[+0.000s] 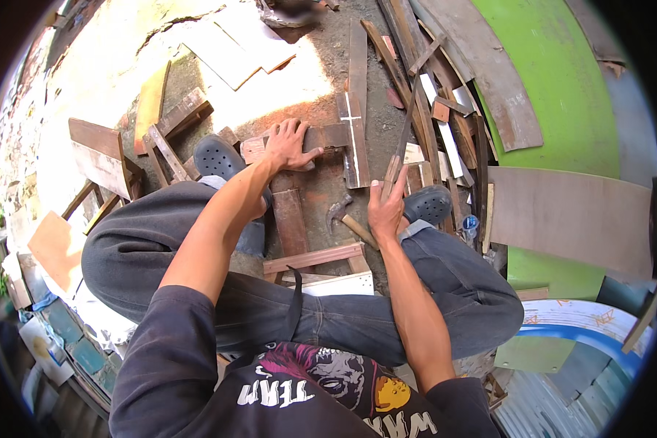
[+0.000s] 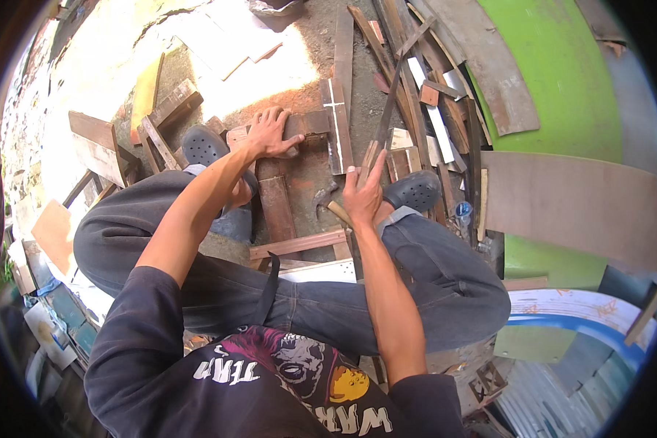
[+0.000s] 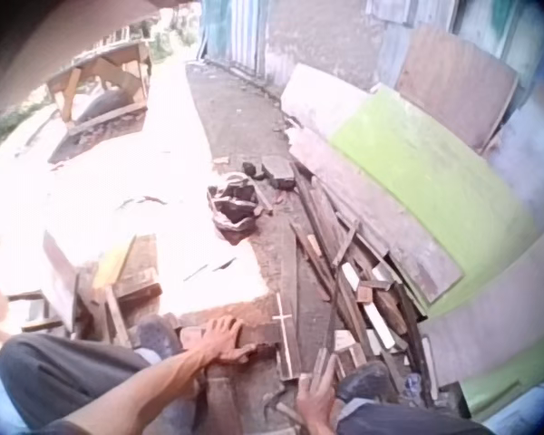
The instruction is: The person sits cross-legged on the ground and uses a hand saw to cut a small piece of wood. They hold the wood with their left hand and saw with their right, periodically adjusting the wood's position and inspecting the cut.
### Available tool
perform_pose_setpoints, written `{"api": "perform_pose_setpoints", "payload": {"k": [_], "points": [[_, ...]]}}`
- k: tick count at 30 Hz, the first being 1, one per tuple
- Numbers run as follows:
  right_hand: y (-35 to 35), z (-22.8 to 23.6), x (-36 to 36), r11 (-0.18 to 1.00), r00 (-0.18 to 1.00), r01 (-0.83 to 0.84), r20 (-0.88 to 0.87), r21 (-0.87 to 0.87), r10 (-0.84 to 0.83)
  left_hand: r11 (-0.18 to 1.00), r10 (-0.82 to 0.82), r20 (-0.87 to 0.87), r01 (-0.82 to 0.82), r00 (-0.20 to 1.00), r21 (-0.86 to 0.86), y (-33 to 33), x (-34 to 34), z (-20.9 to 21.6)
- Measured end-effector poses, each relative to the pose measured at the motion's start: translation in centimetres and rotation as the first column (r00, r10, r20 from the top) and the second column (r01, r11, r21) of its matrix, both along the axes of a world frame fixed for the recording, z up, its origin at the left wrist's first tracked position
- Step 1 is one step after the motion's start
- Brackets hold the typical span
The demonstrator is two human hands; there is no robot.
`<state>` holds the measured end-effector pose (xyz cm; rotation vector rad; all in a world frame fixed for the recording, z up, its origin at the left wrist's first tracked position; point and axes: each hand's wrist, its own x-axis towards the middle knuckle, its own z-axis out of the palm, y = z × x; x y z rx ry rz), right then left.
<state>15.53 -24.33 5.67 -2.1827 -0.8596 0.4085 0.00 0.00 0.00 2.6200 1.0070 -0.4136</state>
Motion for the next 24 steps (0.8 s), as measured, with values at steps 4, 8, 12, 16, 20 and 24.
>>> {"api": "perform_pose_setpoints", "payload": {"k": [4, 8, 12, 16, 20, 24], "points": [[-0.7, 3.0, -4.1, 0.994, 0.929, 0.025, -0.37, 0.108, 0.017, 0.98, 0.195, 0.268, -0.176, 0.943, -0.094, -0.1, -0.2, -1.6], [0.1, 2.9, -7.0, 0.989, 0.783, 0.067, -0.621, 0.129, 0.028, 0.917, 0.371, 0.367, -0.399, 0.853, 0.002, -0.4, 1.9, -1.9], [-0.2, 2.9, -7.7, 0.992, 0.718, 0.036, -0.694, 0.123, 0.06, 0.86, 0.481, 0.338, -0.51, 0.809, 0.0, -0.8, 2.7, -1.6], [-0.7, 1.8, -8.0, 0.994, 0.69, 0.043, -0.723, 0.1, 0.043, 0.864, 0.473, 0.311, -0.504, 0.824, 0.022, -1.1, 2.7, -2.1], [-0.3, 1.1, -8.0, 0.992, 0.623, 0.047, -0.779, 0.12, 0.064, 0.855, 0.487, 0.307, -0.518, 0.817, 0.023, -0.6, 2.8, -1.9], [-0.6, -0.1, -8.2, 0.997, 0.644, 0.054, -0.765, 0.06, 0.011, 0.861, 0.482, 0.317, -0.509, 0.817, 0.005, -0.9, 2.7, -1.9]]}}
